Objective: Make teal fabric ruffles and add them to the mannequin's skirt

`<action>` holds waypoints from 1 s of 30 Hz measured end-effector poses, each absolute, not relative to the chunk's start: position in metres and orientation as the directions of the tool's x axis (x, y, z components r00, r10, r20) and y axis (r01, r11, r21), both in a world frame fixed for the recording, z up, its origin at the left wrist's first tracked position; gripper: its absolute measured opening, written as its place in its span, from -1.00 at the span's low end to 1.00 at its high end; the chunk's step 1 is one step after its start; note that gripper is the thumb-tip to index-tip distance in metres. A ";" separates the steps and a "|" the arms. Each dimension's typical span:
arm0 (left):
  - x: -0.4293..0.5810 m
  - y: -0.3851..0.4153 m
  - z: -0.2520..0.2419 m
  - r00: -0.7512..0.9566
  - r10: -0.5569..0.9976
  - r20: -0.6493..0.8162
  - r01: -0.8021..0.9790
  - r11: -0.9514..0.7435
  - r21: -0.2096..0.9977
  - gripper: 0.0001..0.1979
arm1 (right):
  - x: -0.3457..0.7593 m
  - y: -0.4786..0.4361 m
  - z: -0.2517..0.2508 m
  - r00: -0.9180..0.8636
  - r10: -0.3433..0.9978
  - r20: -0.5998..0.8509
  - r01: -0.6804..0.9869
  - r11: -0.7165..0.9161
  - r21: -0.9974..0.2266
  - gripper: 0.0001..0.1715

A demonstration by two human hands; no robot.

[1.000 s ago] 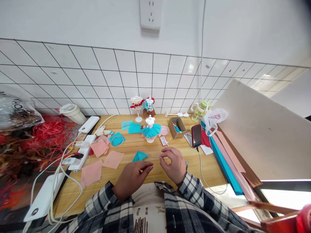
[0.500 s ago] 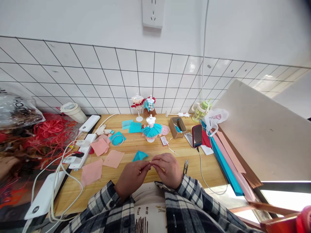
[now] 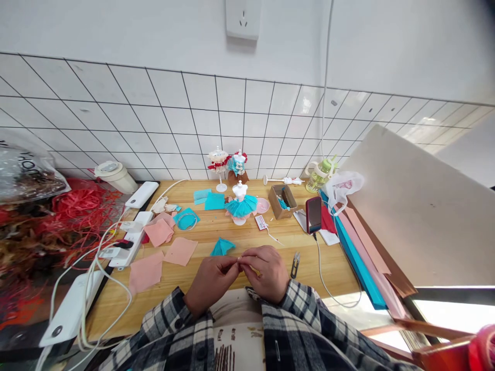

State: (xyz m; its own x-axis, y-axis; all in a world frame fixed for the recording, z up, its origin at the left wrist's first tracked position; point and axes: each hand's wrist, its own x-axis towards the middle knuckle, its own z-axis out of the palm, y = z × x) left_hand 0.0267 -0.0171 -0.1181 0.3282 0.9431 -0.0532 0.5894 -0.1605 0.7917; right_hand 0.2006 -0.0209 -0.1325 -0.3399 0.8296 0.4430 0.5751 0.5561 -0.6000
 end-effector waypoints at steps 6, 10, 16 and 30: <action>0.028 -0.016 -0.116 0.354 0.927 -0.128 0.507 -0.076 0.859 -0.68 | 0.202 -0.021 -0.137 -0.310 0.851 0.425 0.628 0.518 -0.580 -0.83; 0.027 -0.016 -0.119 0.359 0.923 -0.138 0.519 -0.075 0.852 -0.67 | 0.202 -0.022 -0.138 -0.305 0.856 0.418 0.618 0.512 -0.597 -0.84; 0.028 -0.017 -0.120 0.361 0.929 -0.088 0.581 -0.150 0.800 -0.67 | 0.201 -0.023 -0.138 -0.264 0.877 0.401 0.619 0.473 -0.627 -0.86; 0.027 -0.019 -0.111 0.427 0.899 -0.095 0.489 -0.142 0.861 -0.74 | 0.202 -0.008 -0.151 -0.108 0.946 -0.306 -0.359 -0.324 -0.875 -0.70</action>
State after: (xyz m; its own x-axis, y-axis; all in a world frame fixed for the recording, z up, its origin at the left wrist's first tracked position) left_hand 0.0273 -0.0186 -0.1114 0.4271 0.8992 -0.0946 0.4887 -0.1416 0.8609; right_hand 0.2023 -0.0080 -0.1512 -0.1076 0.9458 -0.3064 -0.3590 -0.3244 -0.8752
